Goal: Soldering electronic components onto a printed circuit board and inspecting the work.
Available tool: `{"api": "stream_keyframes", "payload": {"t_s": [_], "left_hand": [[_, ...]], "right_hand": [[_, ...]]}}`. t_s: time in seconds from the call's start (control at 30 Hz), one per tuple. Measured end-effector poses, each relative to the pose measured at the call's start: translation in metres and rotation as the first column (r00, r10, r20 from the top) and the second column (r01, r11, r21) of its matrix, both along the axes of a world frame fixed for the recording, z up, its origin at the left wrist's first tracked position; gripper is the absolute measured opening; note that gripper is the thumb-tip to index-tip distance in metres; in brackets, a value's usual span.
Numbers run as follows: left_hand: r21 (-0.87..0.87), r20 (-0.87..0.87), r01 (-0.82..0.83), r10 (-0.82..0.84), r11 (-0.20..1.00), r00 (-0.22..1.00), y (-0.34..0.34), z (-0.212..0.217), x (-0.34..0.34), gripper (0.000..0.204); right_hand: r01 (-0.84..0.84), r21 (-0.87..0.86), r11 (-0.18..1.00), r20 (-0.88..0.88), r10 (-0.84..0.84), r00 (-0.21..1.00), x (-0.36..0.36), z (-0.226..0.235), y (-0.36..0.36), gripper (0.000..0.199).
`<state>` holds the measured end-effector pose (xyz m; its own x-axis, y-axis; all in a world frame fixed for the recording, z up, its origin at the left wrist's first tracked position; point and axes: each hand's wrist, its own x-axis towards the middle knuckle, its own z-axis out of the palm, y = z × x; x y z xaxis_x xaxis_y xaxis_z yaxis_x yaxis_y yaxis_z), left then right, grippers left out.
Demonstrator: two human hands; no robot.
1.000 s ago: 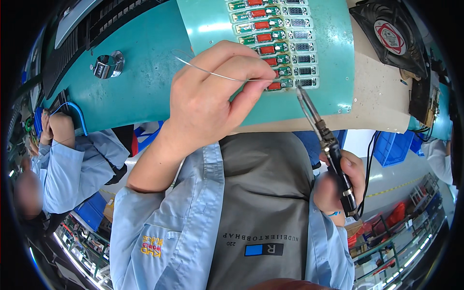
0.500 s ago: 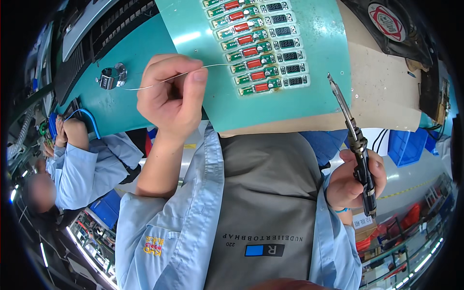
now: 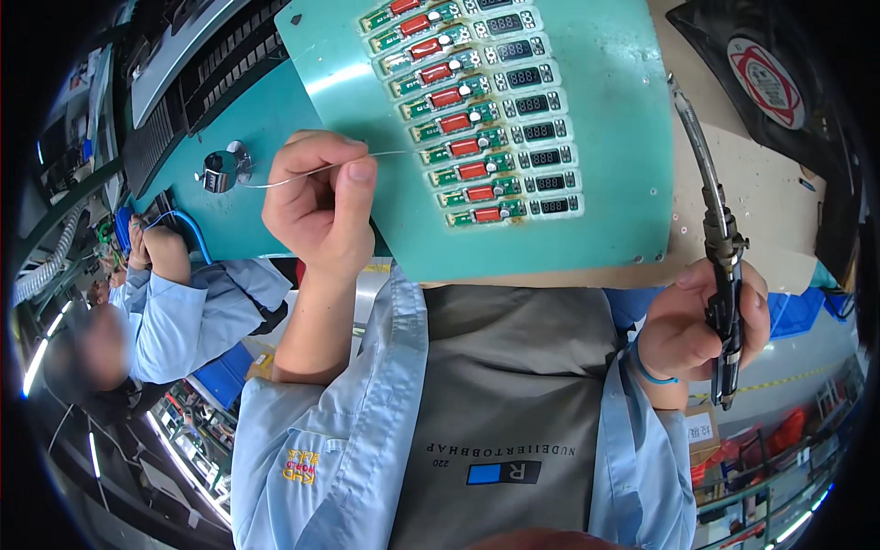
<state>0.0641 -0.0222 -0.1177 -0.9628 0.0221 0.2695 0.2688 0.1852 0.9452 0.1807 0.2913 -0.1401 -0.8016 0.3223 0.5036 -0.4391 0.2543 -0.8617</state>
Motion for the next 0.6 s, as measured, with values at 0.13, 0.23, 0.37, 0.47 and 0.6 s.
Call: {"api": "stream_keyframes", "payload": {"t_s": [0.13,0.23,0.37,0.47,0.6], "left_hand": [[0.012,-0.006,0.021,-0.021,1.0,1.0,-0.004,-0.003,-0.001,0.012],[-0.014,-0.021,0.028,-0.028,1.0,0.999,-0.004,-0.003,-0.002,0.013],[-0.032,-0.019,0.043,-0.044,0.999,0.999,-0.003,-0.001,-0.003,0.014],[-0.009,0.029,0.066,-0.065,0.998,0.997,-0.002,0.002,-0.003,0.014],[-0.026,0.031,0.081,-0.08,0.996,0.996,-0.006,0.002,-0.004,0.015]], "right_hand": [[-0.001,-0.014,1.0,0.003,0.001,1.0,-0.007,-0.008,0.0,0.052],[0.001,-0.025,1.0,-0.027,-0.002,1.0,-0.012,-0.012,-0.003,0.052],[0.016,-0.05,0.999,-0.073,-0.019,0.997,-0.013,-0.017,-0.005,0.052],[0.054,-0.093,0.994,-0.124,-0.065,0.99,-0.01,-0.022,-0.002,0.052],[0.004,-0.08,0.997,-0.147,-0.016,0.989,-0.011,-0.026,0.002,0.05]]}}
